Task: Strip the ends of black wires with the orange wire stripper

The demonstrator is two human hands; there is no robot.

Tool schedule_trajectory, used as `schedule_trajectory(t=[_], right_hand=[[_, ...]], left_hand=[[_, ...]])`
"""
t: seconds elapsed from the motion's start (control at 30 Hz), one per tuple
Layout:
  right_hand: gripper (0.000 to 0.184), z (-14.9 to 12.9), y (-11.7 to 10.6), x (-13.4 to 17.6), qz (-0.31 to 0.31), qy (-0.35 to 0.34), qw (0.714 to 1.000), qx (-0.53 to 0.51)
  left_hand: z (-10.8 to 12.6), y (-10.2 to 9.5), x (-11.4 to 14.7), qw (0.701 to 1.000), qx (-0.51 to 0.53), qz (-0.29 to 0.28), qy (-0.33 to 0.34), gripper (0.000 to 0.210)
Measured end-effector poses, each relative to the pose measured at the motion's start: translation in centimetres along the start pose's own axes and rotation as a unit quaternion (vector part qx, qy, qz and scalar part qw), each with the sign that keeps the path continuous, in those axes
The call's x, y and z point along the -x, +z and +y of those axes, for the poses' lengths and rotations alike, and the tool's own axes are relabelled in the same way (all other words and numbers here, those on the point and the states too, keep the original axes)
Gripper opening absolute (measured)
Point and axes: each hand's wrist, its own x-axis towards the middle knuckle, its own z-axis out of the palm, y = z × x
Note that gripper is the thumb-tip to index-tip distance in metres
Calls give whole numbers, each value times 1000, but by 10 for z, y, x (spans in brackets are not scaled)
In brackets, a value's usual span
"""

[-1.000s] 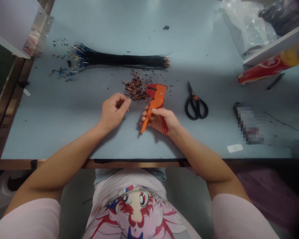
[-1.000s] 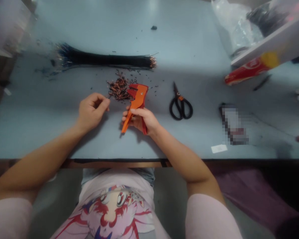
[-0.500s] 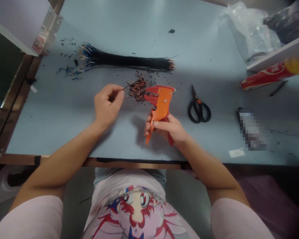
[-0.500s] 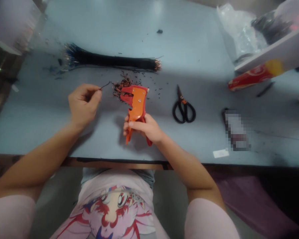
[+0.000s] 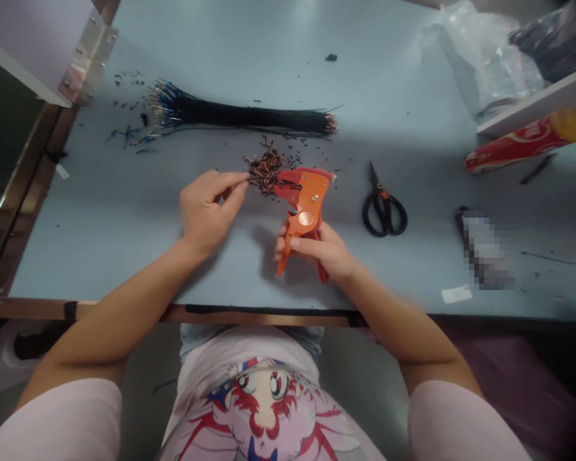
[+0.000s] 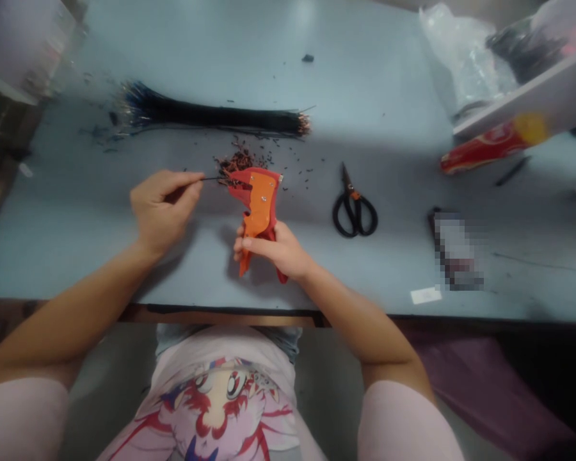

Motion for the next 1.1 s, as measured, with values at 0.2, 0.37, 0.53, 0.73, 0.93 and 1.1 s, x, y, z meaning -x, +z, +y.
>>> schedule_trajectory(t=[0.2, 0.37, 0.53, 0.73, 0.93, 1.1], right_hand=[[26, -2, 2, 0, 9, 2, 1000, 9], [27, -1, 2, -1, 6, 7, 1000, 12], [27, 1, 2, -1, -6, 6, 1000, 10], [25, 2, 0, 1, -18, 1, 1000, 12], [27, 0, 0, 2, -15, 16, 1000, 16], [28, -2, -1, 3, -22, 23, 999, 26]], left_hand=[[4, -1, 1, 999, -28, -14, 18, 14], [8, -1, 2, 999, -18, -13, 35, 13], [10, -1, 2, 999, -31, -22, 32, 14], [9, -1, 2, 998, -25, -21, 45, 13], [10, -2, 2, 998, -13, -23, 55, 13], [11, -2, 2, 998, 3, -15, 67, 12]])
